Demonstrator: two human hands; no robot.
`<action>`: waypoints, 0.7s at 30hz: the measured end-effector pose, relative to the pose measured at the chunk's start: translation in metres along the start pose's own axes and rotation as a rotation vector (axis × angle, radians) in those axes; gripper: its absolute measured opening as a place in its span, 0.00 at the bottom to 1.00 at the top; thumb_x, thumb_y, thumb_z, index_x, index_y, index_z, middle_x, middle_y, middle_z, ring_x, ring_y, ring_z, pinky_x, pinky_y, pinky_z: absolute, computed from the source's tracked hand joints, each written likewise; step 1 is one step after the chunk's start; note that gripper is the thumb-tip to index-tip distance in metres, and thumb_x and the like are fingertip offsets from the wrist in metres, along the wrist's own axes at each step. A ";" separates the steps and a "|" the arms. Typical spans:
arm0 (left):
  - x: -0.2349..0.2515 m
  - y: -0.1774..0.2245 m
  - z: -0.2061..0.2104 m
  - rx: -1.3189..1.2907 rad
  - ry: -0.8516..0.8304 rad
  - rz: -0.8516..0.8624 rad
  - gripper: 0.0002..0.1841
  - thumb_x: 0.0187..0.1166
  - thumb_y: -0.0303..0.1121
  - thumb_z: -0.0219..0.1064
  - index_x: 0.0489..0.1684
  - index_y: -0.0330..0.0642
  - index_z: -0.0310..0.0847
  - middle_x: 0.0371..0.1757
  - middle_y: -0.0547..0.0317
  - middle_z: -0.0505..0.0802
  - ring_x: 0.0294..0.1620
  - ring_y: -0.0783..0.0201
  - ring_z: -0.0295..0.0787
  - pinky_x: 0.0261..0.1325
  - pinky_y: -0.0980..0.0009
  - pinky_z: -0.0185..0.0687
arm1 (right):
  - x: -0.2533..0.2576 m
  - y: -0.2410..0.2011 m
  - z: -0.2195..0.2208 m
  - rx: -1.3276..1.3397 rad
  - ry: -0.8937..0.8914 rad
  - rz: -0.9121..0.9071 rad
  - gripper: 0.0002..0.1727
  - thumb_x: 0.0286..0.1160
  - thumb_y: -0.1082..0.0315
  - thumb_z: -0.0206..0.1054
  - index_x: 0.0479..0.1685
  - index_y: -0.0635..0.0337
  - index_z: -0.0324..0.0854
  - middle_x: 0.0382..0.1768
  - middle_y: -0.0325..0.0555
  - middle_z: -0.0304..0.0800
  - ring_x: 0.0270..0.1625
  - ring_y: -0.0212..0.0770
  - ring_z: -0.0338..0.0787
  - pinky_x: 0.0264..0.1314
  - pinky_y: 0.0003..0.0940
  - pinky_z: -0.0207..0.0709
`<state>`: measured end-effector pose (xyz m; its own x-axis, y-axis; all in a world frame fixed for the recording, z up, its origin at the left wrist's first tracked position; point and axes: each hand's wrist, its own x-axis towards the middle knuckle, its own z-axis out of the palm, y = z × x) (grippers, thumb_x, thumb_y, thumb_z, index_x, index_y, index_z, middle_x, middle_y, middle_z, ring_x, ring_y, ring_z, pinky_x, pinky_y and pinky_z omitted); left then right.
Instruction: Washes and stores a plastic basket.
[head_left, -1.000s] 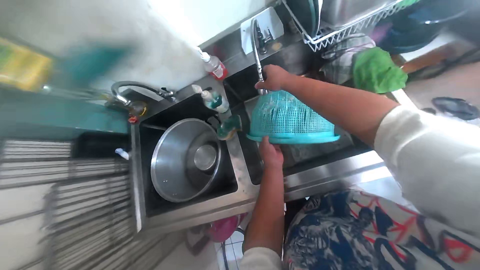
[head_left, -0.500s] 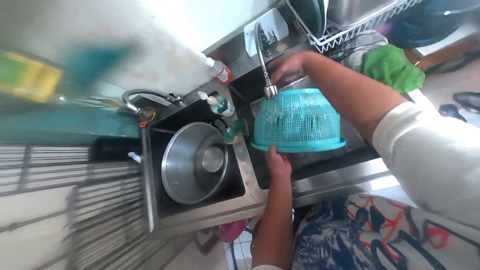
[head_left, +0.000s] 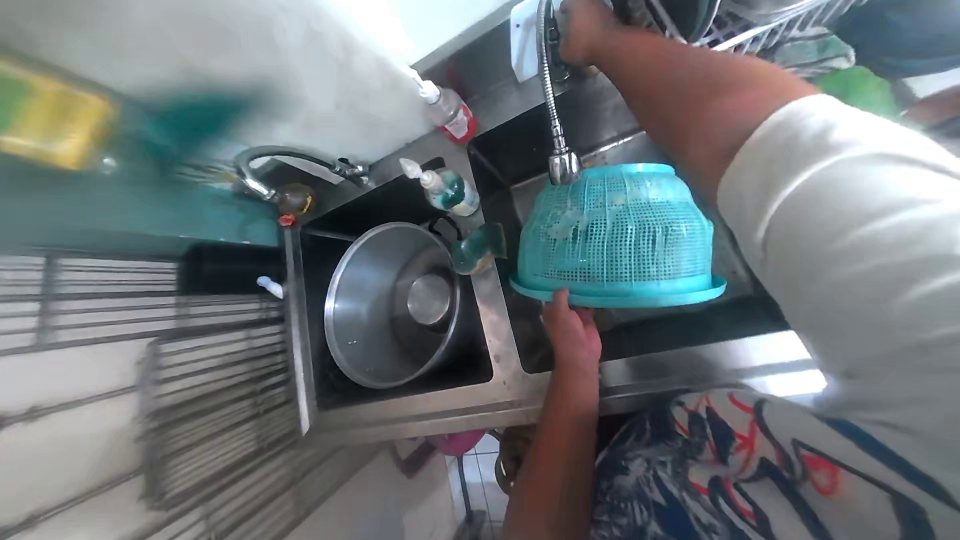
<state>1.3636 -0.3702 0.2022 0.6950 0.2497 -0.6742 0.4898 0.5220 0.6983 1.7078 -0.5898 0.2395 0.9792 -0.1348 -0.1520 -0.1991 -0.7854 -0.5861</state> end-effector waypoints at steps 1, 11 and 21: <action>0.000 0.001 0.001 0.007 -0.007 0.003 0.13 0.91 0.26 0.47 0.67 0.33 0.68 0.53 0.45 0.84 0.50 0.57 0.86 0.55 0.61 0.86 | -0.002 0.000 0.000 -0.025 0.012 -0.001 0.34 0.70 0.70 0.70 0.79 0.71 0.71 0.76 0.71 0.77 0.84 0.71 0.70 0.80 0.71 0.67; 0.012 0.000 0.009 0.032 -0.063 -0.018 0.15 0.91 0.27 0.48 0.70 0.32 0.68 0.57 0.43 0.84 0.53 0.55 0.85 0.57 0.59 0.84 | -0.053 0.012 0.006 0.109 -0.101 -0.054 0.20 0.85 0.62 0.60 0.64 0.70 0.83 0.62 0.69 0.87 0.69 0.67 0.86 0.72 0.72 0.72; 0.023 0.003 0.021 0.140 -0.186 0.107 0.14 0.93 0.29 0.47 0.66 0.33 0.71 0.57 0.44 0.85 0.56 0.55 0.85 0.60 0.57 0.84 | -0.147 -0.003 0.056 0.294 -0.236 -0.060 0.24 0.71 0.53 0.78 0.52 0.66 0.85 0.43 0.58 0.91 0.48 0.56 0.91 0.56 0.64 0.81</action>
<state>1.3920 -0.3798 0.1937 0.8253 0.1362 -0.5480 0.4675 0.3795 0.7984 1.5617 -0.5339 0.2185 0.9599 0.0765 -0.2696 -0.1781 -0.5761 -0.7977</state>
